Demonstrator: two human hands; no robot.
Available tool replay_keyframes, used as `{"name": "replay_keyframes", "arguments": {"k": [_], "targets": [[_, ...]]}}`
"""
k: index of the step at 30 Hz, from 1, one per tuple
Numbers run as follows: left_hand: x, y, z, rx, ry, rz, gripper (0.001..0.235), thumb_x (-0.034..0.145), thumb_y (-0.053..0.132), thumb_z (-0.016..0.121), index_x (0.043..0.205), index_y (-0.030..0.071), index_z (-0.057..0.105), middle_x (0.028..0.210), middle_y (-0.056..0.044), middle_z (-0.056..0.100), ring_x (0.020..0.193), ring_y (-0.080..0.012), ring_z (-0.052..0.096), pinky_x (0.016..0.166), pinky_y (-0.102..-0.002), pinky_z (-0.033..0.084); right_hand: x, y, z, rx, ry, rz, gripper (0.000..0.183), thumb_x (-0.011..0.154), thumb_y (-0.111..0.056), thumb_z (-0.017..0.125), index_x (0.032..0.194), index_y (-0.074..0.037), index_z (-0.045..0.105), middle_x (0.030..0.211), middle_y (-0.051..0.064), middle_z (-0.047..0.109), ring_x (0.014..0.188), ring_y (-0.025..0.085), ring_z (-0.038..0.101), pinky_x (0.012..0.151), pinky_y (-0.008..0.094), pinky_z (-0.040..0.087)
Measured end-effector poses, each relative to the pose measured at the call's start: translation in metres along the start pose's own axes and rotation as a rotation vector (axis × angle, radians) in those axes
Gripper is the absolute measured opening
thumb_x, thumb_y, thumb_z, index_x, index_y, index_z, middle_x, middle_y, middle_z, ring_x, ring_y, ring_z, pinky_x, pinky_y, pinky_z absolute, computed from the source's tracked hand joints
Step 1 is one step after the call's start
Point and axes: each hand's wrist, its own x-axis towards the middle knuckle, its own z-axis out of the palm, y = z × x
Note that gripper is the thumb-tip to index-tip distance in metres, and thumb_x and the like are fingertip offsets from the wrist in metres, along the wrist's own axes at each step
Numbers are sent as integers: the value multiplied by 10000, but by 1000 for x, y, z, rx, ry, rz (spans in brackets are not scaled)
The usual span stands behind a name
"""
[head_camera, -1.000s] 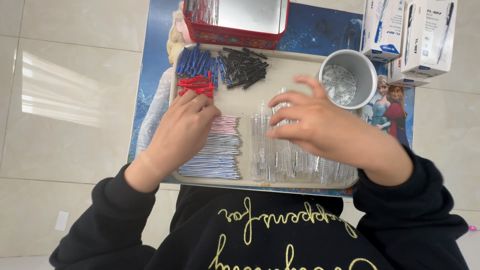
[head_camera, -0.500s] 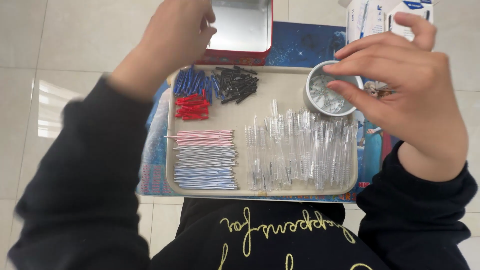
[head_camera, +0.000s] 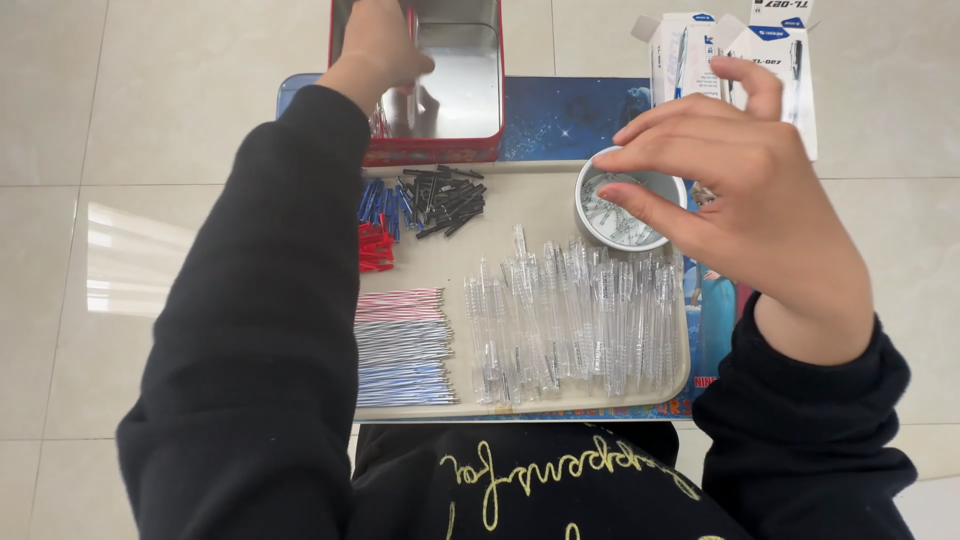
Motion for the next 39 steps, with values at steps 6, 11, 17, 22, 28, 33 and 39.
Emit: {"name": "replay_keyframes", "arguments": {"k": [6, 11, 17, 22, 28, 33, 39], "targets": [[-118, 57, -70, -595, -24, 237, 147, 851, 142, 600, 756, 156, 488, 692, 28, 571, 662, -65, 715, 554, -244, 478, 11, -1, 24, 87, 48, 112, 210, 885, -108, 753, 1074, -38, 694, 1015, 92, 694, 1000, 247, 632, 1041, 466, 326], [-214, 70, -61, -999, -168, 372, 241, 785, 107, 760, 716, 90, 530, 669, -62, 673, 674, -139, 732, 648, -238, 648, 16, -13, 51, 119, 106, 16, 446, 882, -138, 732, 1255, 44, 567, 1157, 197, 636, 1085, 320, 583, 991, 416, 472], [-237, 51, -33, -1110, -162, 330, 169, 756, 174, 760, 771, 62, 633, 667, -95, 691, 642, -147, 701, 605, -225, 593, 15, -28, 61, 274, 21, -122, 301, 908, 43, 621, 1205, 4, 595, 1051, 120, 694, 1000, 256, 676, 844, 327, 553], [-238, 39, -48, -1083, -56, 361, 162, 892, 107, 626, 1006, -4, 657, 720, -86, 649, 550, -104, 575, 535, -211, 516, 21, -26, 53, 379, 61, 16, 280, 877, 73, 661, 1120, -65, 664, 926, 73, 670, 668, 128, 576, 579, 217, 465], [-245, 40, -39, -1082, 27, 471, 150, 855, 68, 673, 976, -21, 678, 790, -105, 690, 636, -143, 645, 629, -212, 596, 19, -18, 61, 307, 96, -72, 214, 887, 16, 692, 1096, -26, 670, 930, 108, 691, 776, 199, 669, 634, 262, 511], [-246, 39, -44, -1058, 8, 488, 229, 861, 72, 665, 1072, -12, 637, 824, -104, 687, 706, -152, 672, 718, -230, 604, 16, -18, 62, 296, 131, -69, 214, 885, 93, 671, 1079, 4, 668, 951, 136, 676, 809, 230, 666, 674, 287, 530], [-244, 36, -40, -1097, 64, 530, 129, 859, 15, 663, 971, -43, 638, 858, -149, 680, 750, -204, 695, 703, -239, 603, 19, -23, 55, 339, 164, -28, 195, 862, 65, 714, 1051, 37, 672, 943, 161, 698, 836, 244, 687, 749, 294, 565]]}}
